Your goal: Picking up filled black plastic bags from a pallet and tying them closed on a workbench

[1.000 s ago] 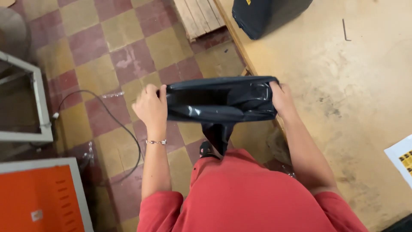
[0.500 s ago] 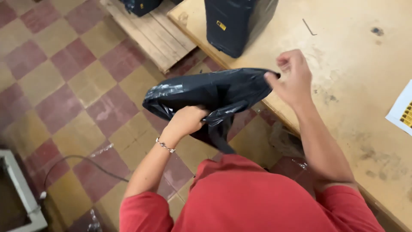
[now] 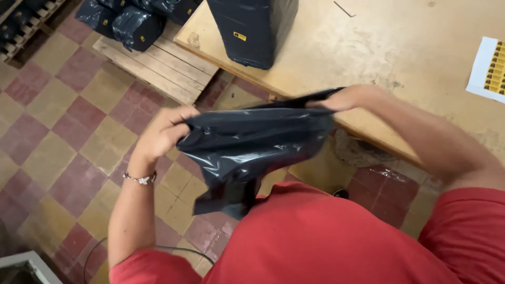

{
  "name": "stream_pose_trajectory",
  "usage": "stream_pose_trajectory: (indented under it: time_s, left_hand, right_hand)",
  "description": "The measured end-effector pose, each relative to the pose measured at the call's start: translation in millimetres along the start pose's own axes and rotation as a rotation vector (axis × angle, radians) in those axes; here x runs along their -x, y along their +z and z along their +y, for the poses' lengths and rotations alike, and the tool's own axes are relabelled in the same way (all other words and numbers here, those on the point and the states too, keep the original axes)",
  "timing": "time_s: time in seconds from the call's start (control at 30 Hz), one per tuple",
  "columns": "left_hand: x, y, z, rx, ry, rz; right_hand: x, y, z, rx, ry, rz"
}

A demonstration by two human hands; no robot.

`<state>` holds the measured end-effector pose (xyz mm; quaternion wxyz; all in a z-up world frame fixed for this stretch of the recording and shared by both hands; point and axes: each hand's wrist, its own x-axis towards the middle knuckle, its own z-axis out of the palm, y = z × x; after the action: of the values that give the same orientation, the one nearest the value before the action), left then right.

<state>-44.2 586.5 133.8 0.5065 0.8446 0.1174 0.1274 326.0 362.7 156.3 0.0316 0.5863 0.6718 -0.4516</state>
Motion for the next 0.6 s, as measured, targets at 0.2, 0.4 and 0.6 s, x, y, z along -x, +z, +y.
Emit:
stream_pose_trajectory:
  time_s: [0.2,0.4,0.6]
  left_hand:
    - [-22,14,49,-0.587,-0.583,-0.346]
    - [-80,5,8,-0.451,-0.402,-0.434]
    - [-131,3,-21,1.023,0.303,0.372]
  right_hand:
    - [76,-6,-4,-0.171,-0.077,0.109]
    - [121,4,57,-0.660,-0.996,0.477]
    - [157,-17,71,-0.187,0.136,0.274]
